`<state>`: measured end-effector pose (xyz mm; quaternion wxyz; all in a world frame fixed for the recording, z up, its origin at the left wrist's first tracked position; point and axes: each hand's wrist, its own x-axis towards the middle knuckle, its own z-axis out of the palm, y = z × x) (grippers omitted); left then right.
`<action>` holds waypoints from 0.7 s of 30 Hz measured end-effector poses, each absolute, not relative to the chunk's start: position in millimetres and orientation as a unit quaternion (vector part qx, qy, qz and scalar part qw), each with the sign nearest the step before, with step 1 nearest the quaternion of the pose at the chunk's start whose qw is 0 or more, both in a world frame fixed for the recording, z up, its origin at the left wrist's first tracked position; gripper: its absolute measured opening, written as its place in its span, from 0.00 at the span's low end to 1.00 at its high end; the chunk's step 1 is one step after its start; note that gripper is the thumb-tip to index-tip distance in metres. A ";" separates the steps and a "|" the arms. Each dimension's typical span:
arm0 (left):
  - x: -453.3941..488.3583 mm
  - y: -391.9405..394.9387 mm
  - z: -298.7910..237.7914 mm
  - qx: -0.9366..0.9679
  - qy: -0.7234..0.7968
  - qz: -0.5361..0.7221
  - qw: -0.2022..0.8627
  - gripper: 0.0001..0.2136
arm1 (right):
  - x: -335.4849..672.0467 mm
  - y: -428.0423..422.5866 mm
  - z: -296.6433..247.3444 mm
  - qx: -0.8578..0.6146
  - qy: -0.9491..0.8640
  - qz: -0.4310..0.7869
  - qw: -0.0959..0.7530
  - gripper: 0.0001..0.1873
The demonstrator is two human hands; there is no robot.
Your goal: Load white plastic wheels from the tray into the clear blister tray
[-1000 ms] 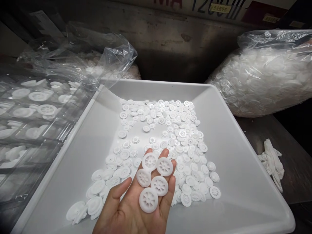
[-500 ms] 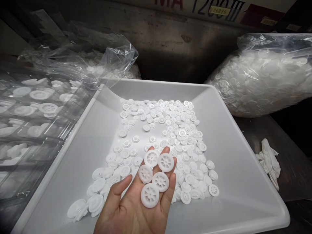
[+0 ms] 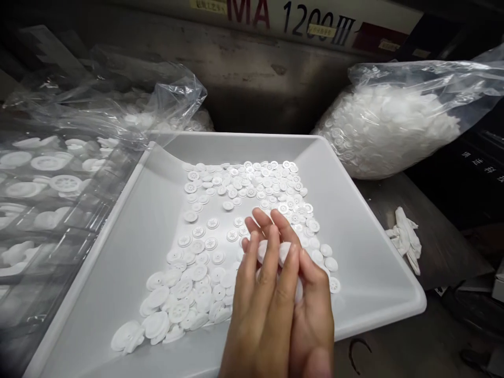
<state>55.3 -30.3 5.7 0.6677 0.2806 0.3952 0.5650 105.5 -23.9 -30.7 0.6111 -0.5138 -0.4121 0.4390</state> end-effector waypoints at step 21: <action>30.1 -28.5 -13.8 0.408 0.427 0.658 0.466 0.29 | 83.9 -17.1 -14.8 -0.049 -0.044 0.677 0.733 0.31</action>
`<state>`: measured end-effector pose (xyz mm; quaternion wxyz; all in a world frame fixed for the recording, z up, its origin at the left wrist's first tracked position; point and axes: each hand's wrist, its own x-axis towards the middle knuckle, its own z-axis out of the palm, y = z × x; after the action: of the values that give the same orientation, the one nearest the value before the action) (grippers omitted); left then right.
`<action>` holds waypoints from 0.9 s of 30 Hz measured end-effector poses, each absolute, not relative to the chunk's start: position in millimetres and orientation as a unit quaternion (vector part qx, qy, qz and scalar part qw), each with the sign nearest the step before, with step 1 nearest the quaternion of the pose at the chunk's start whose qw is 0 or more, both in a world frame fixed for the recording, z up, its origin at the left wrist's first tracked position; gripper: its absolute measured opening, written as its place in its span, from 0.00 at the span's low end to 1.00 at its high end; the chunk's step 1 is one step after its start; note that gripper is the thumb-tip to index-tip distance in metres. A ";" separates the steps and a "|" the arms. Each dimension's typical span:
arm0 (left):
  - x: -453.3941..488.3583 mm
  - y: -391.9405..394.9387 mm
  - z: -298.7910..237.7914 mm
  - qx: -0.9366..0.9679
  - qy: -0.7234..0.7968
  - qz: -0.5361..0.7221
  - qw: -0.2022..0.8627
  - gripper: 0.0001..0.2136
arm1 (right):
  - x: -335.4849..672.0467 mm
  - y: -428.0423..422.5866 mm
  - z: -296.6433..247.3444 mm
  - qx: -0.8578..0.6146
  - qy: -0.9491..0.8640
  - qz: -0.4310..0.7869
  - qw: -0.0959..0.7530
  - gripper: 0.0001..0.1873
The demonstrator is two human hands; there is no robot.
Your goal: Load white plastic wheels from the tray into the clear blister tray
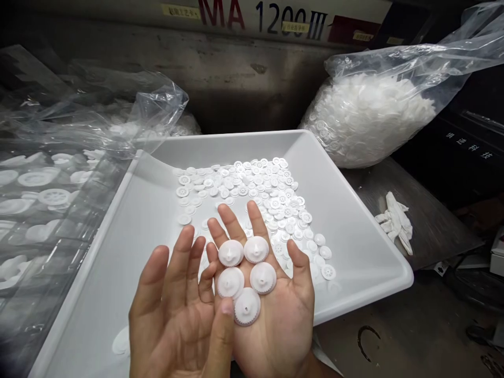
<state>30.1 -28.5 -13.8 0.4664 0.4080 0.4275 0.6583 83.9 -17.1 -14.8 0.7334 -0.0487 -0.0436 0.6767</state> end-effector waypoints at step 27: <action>36.1 -27.1 0.4 0.196 0.400 0.589 0.675 0.17 | 72.9 -21.4 -8.3 -0.247 -0.022 0.562 0.789 0.13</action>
<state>36.1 -27.1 0.4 0.6745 0.1956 0.4003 0.5886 72.9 -21.4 -8.3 0.7889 -0.2473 -0.0224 0.5621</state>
